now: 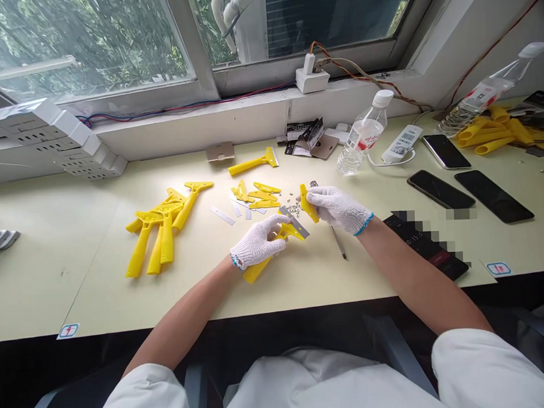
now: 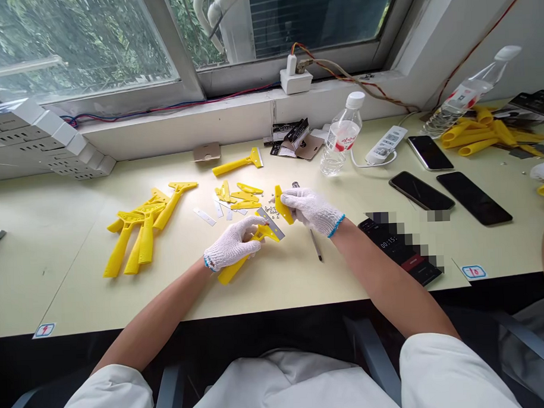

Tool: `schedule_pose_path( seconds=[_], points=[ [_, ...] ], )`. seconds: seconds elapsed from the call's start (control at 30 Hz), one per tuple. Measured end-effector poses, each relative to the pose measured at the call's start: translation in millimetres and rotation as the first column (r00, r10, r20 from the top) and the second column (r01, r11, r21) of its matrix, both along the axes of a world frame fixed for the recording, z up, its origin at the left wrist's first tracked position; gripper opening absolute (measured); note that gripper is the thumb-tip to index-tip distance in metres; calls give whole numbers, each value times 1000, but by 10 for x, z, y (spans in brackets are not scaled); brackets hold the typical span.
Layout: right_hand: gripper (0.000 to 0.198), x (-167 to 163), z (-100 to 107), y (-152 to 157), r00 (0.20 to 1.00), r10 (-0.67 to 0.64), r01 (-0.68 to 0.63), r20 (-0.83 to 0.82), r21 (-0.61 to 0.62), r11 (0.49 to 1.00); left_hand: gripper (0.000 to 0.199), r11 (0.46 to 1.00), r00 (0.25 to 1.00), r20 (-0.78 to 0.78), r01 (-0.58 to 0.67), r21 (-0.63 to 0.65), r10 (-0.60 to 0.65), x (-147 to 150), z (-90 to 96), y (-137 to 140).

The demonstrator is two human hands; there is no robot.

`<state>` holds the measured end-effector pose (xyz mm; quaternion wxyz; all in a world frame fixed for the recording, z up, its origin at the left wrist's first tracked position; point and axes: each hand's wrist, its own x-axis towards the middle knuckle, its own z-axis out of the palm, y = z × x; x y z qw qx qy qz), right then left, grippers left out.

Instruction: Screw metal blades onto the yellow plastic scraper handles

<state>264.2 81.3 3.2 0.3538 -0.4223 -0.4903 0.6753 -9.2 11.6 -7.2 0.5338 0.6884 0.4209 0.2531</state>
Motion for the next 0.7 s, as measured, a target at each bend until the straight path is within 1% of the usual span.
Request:
schedule_pose_path(
  seconds=[0.13, 0.23, 0.3, 0.37, 0.43, 0.53, 0.63, 0.7],
  points=[
    [42, -38, 14, -26, 999, 8, -9, 34, 11, 1000, 59, 1000, 1000, 0, 15, 14, -15, -5, -10, 2],
    [44, -44, 18, -48, 997, 3, -6, 73, 38, 999, 62, 999, 1000, 10, 23, 31, -23, -4, -10, -3],
    [50, -61, 20, -72, 985, -12, -3, 170, 92, 996, 65, 1000, 1000, 22, 19, 23, -19, 2, -12, -9],
    [53, -94, 24, -113, 955, -66, 14, 289, 179, 984, 66, 1000, 1000, 27, 11, 0, -11, 9, -21, -15],
    [49, -140, 31, -172, 922, -138, 27, 362, 297, 955, 71, 1000, 999, 33, -1, -24, 2, 16, -36, -19],
    [39, -213, 41, -272, 895, -201, 9, 398, 434, 901, 77, 998, 998, 51, -25, -49, 27, 25, -57, -17],
    [34, -273, 44, -350, 873, -210, -28, 440, 477, 879, 77, 999, 998, 57, -22, -46, 24, 28, -57, -12],
    [31, -304, 37, -383, 863, -209, -49, 461, 486, 872, 76, 1000, 999, 44, -6, -15, 7, 26, -48, -10]
  ],
)
